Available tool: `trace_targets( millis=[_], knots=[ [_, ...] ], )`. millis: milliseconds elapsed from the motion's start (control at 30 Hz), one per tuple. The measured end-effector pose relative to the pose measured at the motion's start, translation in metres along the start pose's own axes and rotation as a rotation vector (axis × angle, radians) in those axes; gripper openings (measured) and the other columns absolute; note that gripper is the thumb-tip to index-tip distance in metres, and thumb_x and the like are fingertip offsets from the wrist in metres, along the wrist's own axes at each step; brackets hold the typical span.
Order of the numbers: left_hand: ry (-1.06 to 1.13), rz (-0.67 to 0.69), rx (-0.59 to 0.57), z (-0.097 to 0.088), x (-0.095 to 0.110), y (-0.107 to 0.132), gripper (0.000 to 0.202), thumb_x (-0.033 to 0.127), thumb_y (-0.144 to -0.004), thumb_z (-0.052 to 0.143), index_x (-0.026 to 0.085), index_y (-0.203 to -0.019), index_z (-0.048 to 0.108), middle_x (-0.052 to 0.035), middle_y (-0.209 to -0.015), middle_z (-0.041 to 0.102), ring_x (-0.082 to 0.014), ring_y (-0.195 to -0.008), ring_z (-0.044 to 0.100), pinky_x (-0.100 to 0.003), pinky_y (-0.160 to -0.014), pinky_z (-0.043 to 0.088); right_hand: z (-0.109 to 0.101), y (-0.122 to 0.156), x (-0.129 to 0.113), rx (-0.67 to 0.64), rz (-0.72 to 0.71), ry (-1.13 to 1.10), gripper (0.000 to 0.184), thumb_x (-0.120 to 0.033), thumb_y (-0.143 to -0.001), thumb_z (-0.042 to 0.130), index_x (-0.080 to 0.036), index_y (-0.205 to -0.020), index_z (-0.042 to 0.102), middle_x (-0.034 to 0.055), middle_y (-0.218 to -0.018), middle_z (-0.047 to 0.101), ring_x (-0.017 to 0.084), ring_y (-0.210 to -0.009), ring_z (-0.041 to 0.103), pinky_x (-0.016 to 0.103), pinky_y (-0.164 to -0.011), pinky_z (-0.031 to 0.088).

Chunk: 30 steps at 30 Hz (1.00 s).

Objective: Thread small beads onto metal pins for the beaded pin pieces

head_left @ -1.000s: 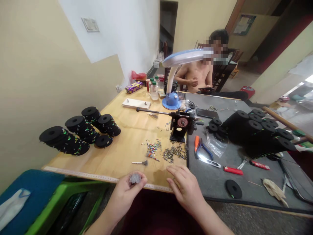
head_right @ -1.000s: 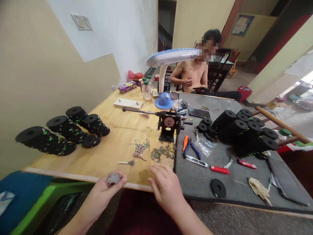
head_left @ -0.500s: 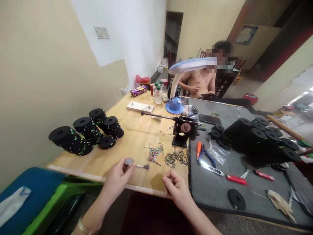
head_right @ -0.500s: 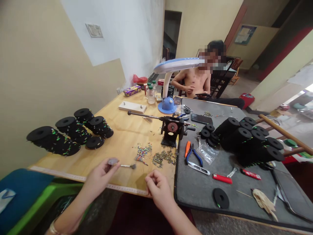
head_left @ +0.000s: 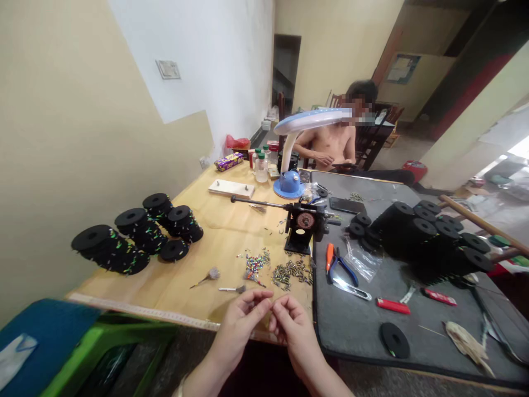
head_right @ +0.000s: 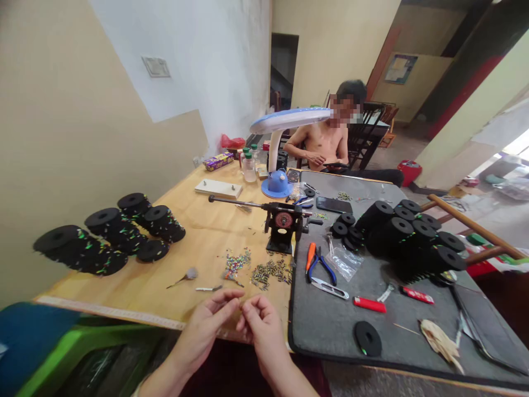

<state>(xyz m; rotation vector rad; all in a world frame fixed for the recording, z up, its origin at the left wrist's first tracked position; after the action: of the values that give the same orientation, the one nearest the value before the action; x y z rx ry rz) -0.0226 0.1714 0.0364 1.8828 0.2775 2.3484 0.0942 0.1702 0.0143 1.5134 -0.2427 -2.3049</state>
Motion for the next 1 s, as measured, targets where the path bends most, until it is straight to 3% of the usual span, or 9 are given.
trace_targets(
  millis=[100,200,300,400,500,667,800,933,1000],
  knots=[
    [0.256,-0.144,-0.123,0.031,-0.02,-0.001,0.026,0.04,-0.071,0.07,0.016,-0.069,0.061,0.0046,-0.045,0.051,-0.0098,-0.042,0.047,-0.023,-0.047,0.043,-0.003,0.004,0.004,0.023,-0.022,0.015,0.045,-0.058,-0.068,0.069,-0.017,-0.069,0.049,-0.0058,-0.048,0.052,0.004,-0.038,0.036,0.015,-0.039,0.026],
    [0.233,-0.201,-0.207,0.04,-0.022,-0.002,0.027,0.04,-0.07,0.07,0.016,-0.065,0.059,0.005,-0.046,0.05,-0.01,-0.041,0.046,-0.023,-0.046,0.043,-0.011,0.011,-0.001,0.003,-0.073,0.137,0.042,-0.059,-0.075,0.06,-0.017,-0.073,0.054,-0.0026,-0.053,0.057,0.007,-0.041,0.043,0.017,-0.039,0.031],
    [-0.058,-0.034,-0.19,0.034,-0.003,-0.006,0.022,0.037,-0.071,0.07,0.016,-0.065,0.063,-0.0032,-0.077,0.066,-0.0165,-0.073,0.061,-0.024,-0.067,0.048,-0.033,0.025,-0.034,0.034,-0.316,0.564,0.027,-0.042,-0.085,0.054,-0.017,-0.086,0.064,0.0043,-0.073,0.067,0.015,-0.063,0.058,0.024,-0.055,0.044],
    [-0.323,0.126,-0.226,0.035,0.014,-0.008,0.021,0.036,-0.074,0.065,0.018,-0.064,0.064,-0.0063,-0.094,0.068,-0.0227,-0.097,0.059,-0.027,-0.083,0.044,-0.065,0.045,-0.083,0.187,-0.623,1.13,0.014,-0.021,-0.086,0.053,-0.02,-0.094,0.065,0.0066,-0.09,0.068,0.021,-0.087,0.058,0.032,-0.077,0.045],
    [-0.48,0.142,-0.271,0.04,0.017,-0.008,0.021,0.037,-0.078,0.059,0.019,-0.068,0.063,-0.0058,-0.086,0.069,-0.0222,-0.087,0.061,-0.027,-0.076,0.044,-0.107,0.05,-0.114,0.4,-0.674,1.566,0.015,-0.012,-0.084,0.053,-0.019,-0.092,0.064,0.0086,-0.097,0.068,0.024,-0.092,0.055,0.035,-0.082,0.043],
    [-0.643,0.099,-0.273,0.047,0.012,-0.007,0.023,0.035,-0.079,0.054,0.017,-0.069,0.062,-0.0029,-0.066,0.063,-0.0182,-0.066,0.057,-0.026,-0.063,0.041,-0.14,0.023,-0.116,0.342,-0.576,2.066,0.019,-0.005,-0.082,0.051,-0.019,-0.084,0.064,0.0094,-0.088,0.066,0.022,-0.079,0.055,0.031,-0.068,0.042],
    [-0.65,0.073,-0.247,0.044,0.005,-0.005,0.022,0.034,-0.078,0.055,0.016,-0.067,0.062,-0.0015,-0.063,0.061,-0.0158,-0.059,0.053,-0.024,-0.057,0.038,-0.138,0.018,-0.114,0.239,-0.638,2.069,0.016,-0.005,-0.077,0.05,-0.017,-0.07,0.059,0.0095,-0.077,0.062,0.024,-0.076,0.054,0.032,-0.068,0.042],
    [-0.659,0.071,-0.242,0.039,-0.002,0.001,0.022,0.034,-0.079,0.055,0.016,-0.069,0.062,-0.0007,-0.062,0.06,-0.015,-0.059,0.051,-0.024,-0.056,0.037,-0.121,0.042,-0.115,0.213,-0.762,1.688,0.015,-0.006,-0.075,0.044,-0.017,-0.08,0.054,0.0077,-0.077,0.061,0.021,-0.075,0.057,0.03,-0.069,0.044],
    [-0.696,0.086,-0.241,0.038,-0.003,0.006,0.022,0.034,-0.08,0.054,0.017,-0.069,0.062,-0.0006,-0.062,0.06,-0.015,-0.059,0.051,-0.024,-0.057,0.036,-0.109,0.054,-0.105,0.193,-0.7,1.464,0.015,-0.008,-0.077,0.043,-0.019,-0.084,0.05,0.0029,-0.073,0.061,0.017,-0.066,0.058,0.026,-0.063,0.043]
  ],
)
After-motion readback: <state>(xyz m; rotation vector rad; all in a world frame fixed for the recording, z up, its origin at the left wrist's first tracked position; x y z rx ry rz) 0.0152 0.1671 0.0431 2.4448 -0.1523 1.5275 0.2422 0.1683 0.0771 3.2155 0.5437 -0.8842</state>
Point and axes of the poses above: each hand's wrist, its own y-axis away from the middle knuckle, its own z-axis out of the palm, x = y × z, the point moved 7 cm from there along -y, towards the middle knuckle
